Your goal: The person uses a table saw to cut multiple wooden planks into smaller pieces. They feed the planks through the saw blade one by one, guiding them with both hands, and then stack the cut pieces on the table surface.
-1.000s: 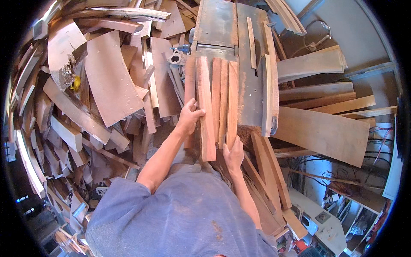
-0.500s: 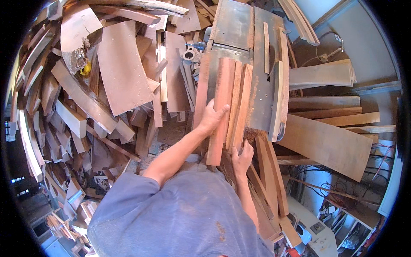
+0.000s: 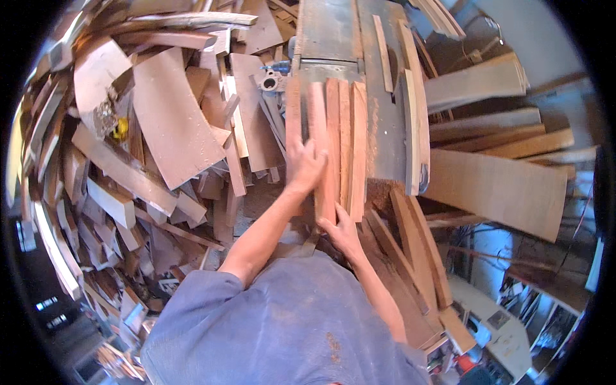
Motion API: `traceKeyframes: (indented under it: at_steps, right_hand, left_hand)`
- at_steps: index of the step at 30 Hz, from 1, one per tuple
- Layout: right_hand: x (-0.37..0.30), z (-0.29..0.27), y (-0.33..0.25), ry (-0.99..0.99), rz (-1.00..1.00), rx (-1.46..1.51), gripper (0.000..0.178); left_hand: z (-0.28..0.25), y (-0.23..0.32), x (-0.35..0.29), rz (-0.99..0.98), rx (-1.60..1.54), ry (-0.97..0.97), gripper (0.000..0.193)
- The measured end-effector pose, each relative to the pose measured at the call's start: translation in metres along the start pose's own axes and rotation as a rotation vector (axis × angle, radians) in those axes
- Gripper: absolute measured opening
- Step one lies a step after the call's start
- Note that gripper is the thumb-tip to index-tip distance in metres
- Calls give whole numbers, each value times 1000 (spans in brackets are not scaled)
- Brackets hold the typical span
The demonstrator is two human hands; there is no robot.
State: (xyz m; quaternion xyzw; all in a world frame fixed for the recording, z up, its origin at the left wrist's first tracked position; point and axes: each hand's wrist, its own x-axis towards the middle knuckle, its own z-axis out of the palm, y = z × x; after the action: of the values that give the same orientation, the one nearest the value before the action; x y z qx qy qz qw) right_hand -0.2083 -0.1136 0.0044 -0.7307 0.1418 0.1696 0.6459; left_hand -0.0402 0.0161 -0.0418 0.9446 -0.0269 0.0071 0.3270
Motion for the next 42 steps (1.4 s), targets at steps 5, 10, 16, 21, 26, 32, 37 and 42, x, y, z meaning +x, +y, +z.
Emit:
traceKeyframes:
  at_steps: [5,10,16,21,26,32,37,42]
  right_hand:
    - [33,28,23,35,-158,-194,62]
    - [45,21,21,-28,-23,-562,44]
    - [21,-17,5,331,-271,-680,47]
    - [46,-23,23,517,-160,-843,102]
    - [55,-17,23,508,-31,-876,108]
    - [59,-38,54,499,22,-676,110]
    - [37,-72,33,414,88,-398,101]
    - [29,-81,26,288,14,-133,99]
  left_hand:
    - [-13,-46,27,-185,23,10,85]
    - [-9,-24,31,-265,-25,-122,102]
    - [1,-10,28,-302,190,-64,97]
    - [2,-3,40,-243,139,-27,95]
    - [-2,-10,54,-31,222,113,84]
    - [4,17,20,380,45,-4,64]
    - [54,27,-2,236,60,-169,48]
    - [54,46,-2,200,154,-172,42]
